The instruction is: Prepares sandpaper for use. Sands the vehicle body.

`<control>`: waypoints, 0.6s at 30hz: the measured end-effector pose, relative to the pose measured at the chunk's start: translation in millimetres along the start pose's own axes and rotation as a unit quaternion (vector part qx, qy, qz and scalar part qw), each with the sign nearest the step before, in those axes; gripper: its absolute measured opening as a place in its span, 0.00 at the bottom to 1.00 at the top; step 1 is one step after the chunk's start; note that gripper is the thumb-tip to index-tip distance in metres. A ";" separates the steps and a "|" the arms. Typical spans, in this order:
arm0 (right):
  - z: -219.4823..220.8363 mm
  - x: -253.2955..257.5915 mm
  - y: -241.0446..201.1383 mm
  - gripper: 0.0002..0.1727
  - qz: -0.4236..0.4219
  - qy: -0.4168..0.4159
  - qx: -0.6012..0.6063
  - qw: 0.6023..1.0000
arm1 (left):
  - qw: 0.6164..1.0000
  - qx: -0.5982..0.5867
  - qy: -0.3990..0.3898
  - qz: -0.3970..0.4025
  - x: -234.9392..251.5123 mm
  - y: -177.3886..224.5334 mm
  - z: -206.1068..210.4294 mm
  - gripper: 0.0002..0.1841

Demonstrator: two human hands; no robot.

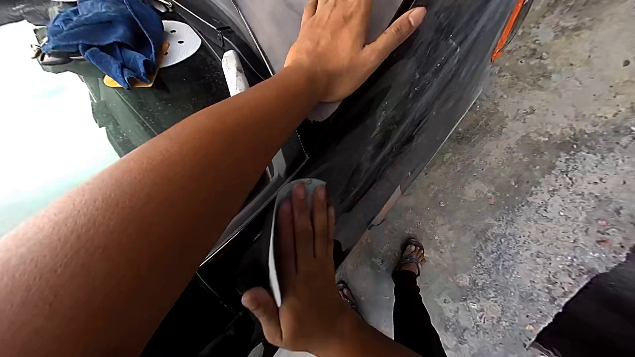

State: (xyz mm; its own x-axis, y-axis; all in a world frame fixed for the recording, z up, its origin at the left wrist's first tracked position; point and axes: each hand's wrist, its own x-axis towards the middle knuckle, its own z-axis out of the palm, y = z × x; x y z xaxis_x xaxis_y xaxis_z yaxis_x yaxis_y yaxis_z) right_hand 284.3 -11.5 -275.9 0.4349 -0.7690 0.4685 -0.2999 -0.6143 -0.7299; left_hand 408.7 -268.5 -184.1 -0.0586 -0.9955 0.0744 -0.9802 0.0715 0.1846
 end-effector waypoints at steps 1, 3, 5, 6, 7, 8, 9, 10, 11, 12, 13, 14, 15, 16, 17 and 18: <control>6.4 -12.8 -9.8 0.50 -0.040 -0.016 -0.004 0.999 | 1.000 -0.002 0.009 0.002 -0.4 -2.4 1.3 0.51; 3.3 -7.2 15.6 0.46 -0.100 -0.035 -0.035 0.994 | 1.000 -0.006 0.025 0.006 1.5 -5.2 3.0 0.53; -12.2 19.1 68.7 0.44 -0.085 -0.005 -0.060 0.995 | 1.000 -0.003 0.027 0.005 3.1 -4.9 5.3 0.53; -20.8 35.7 91.5 0.44 -0.063 0.017 -0.061 0.996 | 1.000 0.000 0.026 0.001 3.7 -5.0 5.7 0.54; -26.5 49.4 102.8 0.45 -0.032 0.031 -0.061 0.997 | 1.000 0.002 0.025 -0.004 4.5 -5.9 5.2 0.54; -28.0 55.4 99.4 0.46 -0.005 0.032 -0.061 0.998 | 1.000 0.005 0.024 -0.007 4.5 -6.7 5.1 0.55; -25.8 51.2 83.1 0.47 0.010 0.020 -0.055 0.998 | 1.000 0.007 0.023 -0.007 3.3 -7.8 5.3 0.55; -22.2 39.3 60.9 0.48 0.000 -0.003 -0.038 0.999 | 1.000 0.007 0.021 -0.006 0.5 -8.1 6.4 0.56; -17.6 25.5 41.4 0.47 -0.035 -0.026 -0.021 0.999 | 1.000 0.004 0.020 -0.002 -0.4 -7.4 6.8 0.56; -13.5 15.4 30.7 0.44 -0.081 -0.043 -0.010 0.996 | 1.000 0.001 0.025 0.002 0.0 -7.2 6.2 0.55; -12.2 12.9 32.0 0.42 -0.118 -0.052 -0.010 0.992 | 1.000 0.001 0.030 0.006 0.0 -7.6 5.7 0.55; -14.4 18.7 45.3 0.40 -0.141 -0.054 -0.020 0.988 | 0.999 0.000 0.036 0.010 -0.1 -8.3 6.0 0.54; -20.0 30.4 66.1 0.39 -0.140 -0.044 -0.031 0.989 | 0.999 -0.002 0.043 0.014 0.7 -9.2 6.6 0.54; -28.2 46.7 91.2 0.39 -0.122 -0.026 -0.039 0.991 | 0.999 -0.002 0.042 0.014 2.1 -9.2 6.8 0.54; -38.1 65.5 116.0 0.40 -0.094 -0.010 -0.053 0.994 | 0.999 0.000 0.038 0.011 3.7 -8.6 6.5 0.54; -46.8 82.6 135.2 0.41 -0.055 -0.002 -0.070 0.996 | 0.999 0.004 0.032 0.005 4.8 -8.4 5.7 0.55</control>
State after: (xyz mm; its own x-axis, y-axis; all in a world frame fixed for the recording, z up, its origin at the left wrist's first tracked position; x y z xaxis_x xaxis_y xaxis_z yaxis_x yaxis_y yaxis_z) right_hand 239.9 -166.3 -312.7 0.4754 -0.6945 0.5400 -0.3646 -0.7141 -0.5976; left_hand 415.5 -274.2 -190.9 -0.0559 -0.9889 0.1379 -0.9812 0.0800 0.1755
